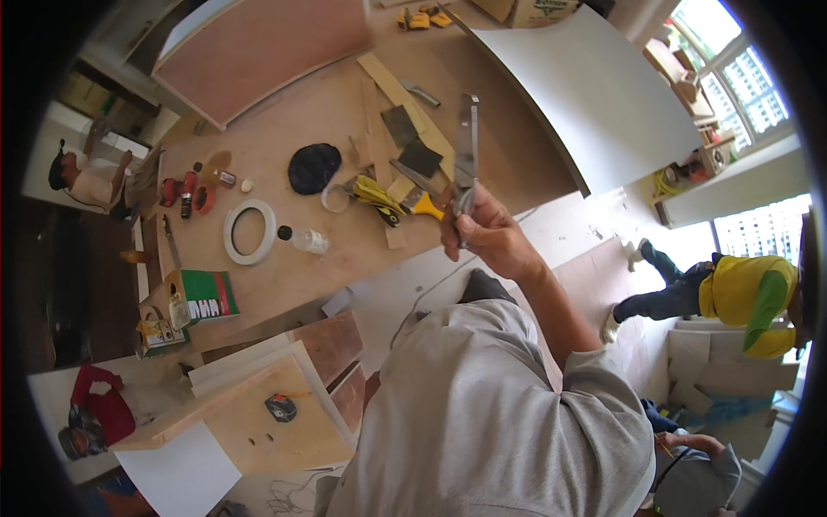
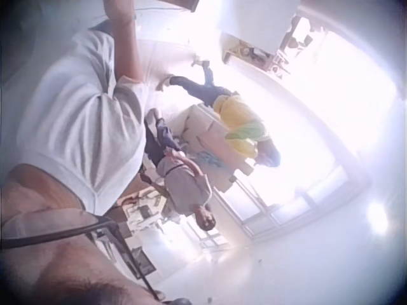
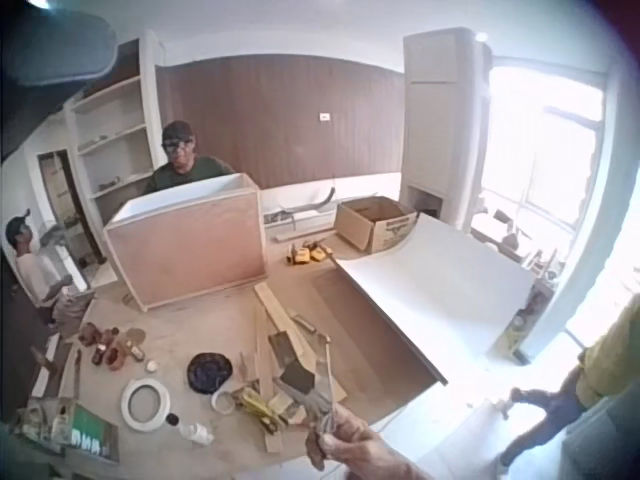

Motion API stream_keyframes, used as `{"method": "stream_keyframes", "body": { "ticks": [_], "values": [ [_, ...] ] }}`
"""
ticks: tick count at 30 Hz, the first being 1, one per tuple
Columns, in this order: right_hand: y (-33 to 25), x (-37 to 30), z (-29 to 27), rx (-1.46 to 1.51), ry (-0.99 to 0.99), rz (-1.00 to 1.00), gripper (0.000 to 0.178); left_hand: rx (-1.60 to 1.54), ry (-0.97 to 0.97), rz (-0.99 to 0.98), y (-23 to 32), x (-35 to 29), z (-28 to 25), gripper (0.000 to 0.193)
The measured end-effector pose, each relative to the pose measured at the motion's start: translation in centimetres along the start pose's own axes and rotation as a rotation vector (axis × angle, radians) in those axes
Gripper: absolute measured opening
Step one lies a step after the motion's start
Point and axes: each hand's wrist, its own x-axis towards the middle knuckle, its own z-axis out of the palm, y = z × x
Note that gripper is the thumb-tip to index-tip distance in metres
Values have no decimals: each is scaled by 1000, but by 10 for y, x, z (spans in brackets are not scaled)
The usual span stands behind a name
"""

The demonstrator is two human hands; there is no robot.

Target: The recorder measures a piece of white laminate sheet using a tape measure and pencil, then uses a wooden guide and utility knife to cut it.

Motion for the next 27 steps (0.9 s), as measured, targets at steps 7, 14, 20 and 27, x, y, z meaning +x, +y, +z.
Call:
{"method": "stream_keyframes", "body": {
  "ticks": [7,14,20,27],
  "values": [
    [-44,-70,-59,-82,460,-250,40,-325,-58,11,51,36,8,34],
    [-96,-107,-193,-347,703,-276,17,-9,-152,-114,161,63,-11,35],
    [-105,-92,-290,-492,856,-175,23,-35,-33,-104,280,63,13,32],
    [-128,-56,-386,-541,814,-65,31,28,234,162,453,106,89,31]
  ]
}}
